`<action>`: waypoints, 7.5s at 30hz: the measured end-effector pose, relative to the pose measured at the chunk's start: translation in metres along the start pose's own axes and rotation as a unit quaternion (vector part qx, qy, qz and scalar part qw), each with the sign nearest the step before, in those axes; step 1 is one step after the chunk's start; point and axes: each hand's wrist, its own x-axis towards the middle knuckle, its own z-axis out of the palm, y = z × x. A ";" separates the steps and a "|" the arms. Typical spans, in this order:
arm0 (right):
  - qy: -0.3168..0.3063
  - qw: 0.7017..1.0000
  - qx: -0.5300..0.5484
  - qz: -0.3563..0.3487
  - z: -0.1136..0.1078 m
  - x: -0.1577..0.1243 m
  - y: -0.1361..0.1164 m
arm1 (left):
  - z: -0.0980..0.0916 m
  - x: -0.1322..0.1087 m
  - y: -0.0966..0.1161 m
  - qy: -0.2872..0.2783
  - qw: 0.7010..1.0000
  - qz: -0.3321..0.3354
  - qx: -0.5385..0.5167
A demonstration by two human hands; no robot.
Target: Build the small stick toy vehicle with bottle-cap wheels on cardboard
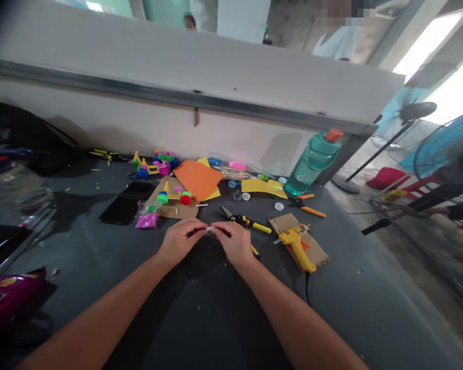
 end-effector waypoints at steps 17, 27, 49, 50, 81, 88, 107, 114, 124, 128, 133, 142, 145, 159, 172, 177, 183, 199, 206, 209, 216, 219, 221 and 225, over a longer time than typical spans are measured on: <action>0.000 1.000 -0.006 0.007 0.002 0.001 -0.001 | 0.001 0.000 -0.001 0.004 1.000 -0.018 -0.002; 0.004 1.000 -0.020 -0.001 0.002 0.002 -0.003 | 0.001 0.000 0.000 0.008 1.000 -0.013 0.005; 0.001 0.999 -0.031 -0.017 0.002 0.003 0.000 | 0.001 0.000 -0.003 0.007 0.999 -0.040 -0.014; 0.004 0.999 -0.034 -0.019 0.002 0.003 -0.001 | 0.001 0.000 -0.003 0.007 0.999 -0.039 -0.014; 0.005 0.996 -0.086 -0.019 0.023 0.010 -0.005 | -0.029 0.003 -0.037 -0.001 0.929 -0.128 0.348; -0.018 0.981 -0.170 -0.089 0.057 0.046 -0.001 | -0.031 0.002 -0.040 0.121 0.943 -0.173 0.256; -0.013 0.974 -0.191 -0.118 0.070 0.056 0.011 | -0.018 0.004 -0.055 0.176 0.961 -0.208 -0.042; -0.009 0.976 -0.186 -0.113 0.070 0.057 0.012 | -0.019 0.006 -0.055 0.175 0.960 -0.219 -0.005; 0.027 0.990 -0.108 -0.090 0.063 0.055 0.014 | -0.018 0.007 -0.049 0.154 0.935 -0.289 -0.139; 0.035 0.992 -0.088 -0.087 0.060 0.052 0.011 | -0.016 0.010 -0.043 0.156 0.884 -0.345 -0.273; 0.037 0.995 -0.049 -0.084 0.061 0.051 0.008 | -0.017 0.012 -0.035 0.140 0.845 -0.364 -0.365; 0.041 0.996 -0.033 -0.078 0.060 0.051 0.008 | -0.021 0.013 -0.033 0.140 0.821 -0.377 -0.406; 0.044 0.996 -0.025 -0.079 0.060 0.051 0.008 | -0.021 0.013 -0.032 0.112 0.838 -0.362 -0.392; 0.025 0.994 -0.019 -0.100 0.058 0.049 0.006 | -0.023 0.009 -0.035 0.027 0.903 -0.333 -0.271; -0.001 0.997 0.077 0.007 0.061 0.049 0.004 | -0.025 0.010 -0.032 0.022 0.901 -0.328 -0.283; 0.010 0.990 0.132 0.047 0.067 0.045 -0.002 | -0.022 0.013 -0.029 0.116 0.817 -0.372 -0.424; -0.017 0.999 0.032 -0.001 0.073 0.035 -0.012 | -0.011 0.015 -0.024 0.180 0.688 -0.359 -0.605; -0.012 0.999 0.030 -0.002 0.058 0.048 -0.006 | -0.007 0.012 -0.017 0.173 0.774 -0.350 -0.498; 0.036 0.995 0.095 -0.013 0.050 0.053 -0.009 | -0.005 0.011 -0.016 0.141 0.846 -0.348 -0.378; 0.023 0.994 0.109 -0.013 0.050 0.054 -0.008 | -0.005 0.011 -0.015 0.126 0.856 -0.352 -0.356; -0.012 0.986 0.167 0.019 0.055 0.053 -0.006 | -0.006 0.011 -0.016 0.115 0.863 -0.348 -0.349; -0.011 0.986 0.166 0.020 0.057 0.052 -0.006 | -0.006 0.010 -0.016 0.120 0.860 -0.348 -0.353; -0.010 0.986 0.163 0.022 0.057 0.052 -0.005 | -0.006 0.010 -0.016 0.122 0.862 -0.346 -0.350; -0.002 0.988 0.156 0.023 0.056 0.052 -0.007 | -0.005 0.010 -0.017 0.124 0.869 -0.343 -0.334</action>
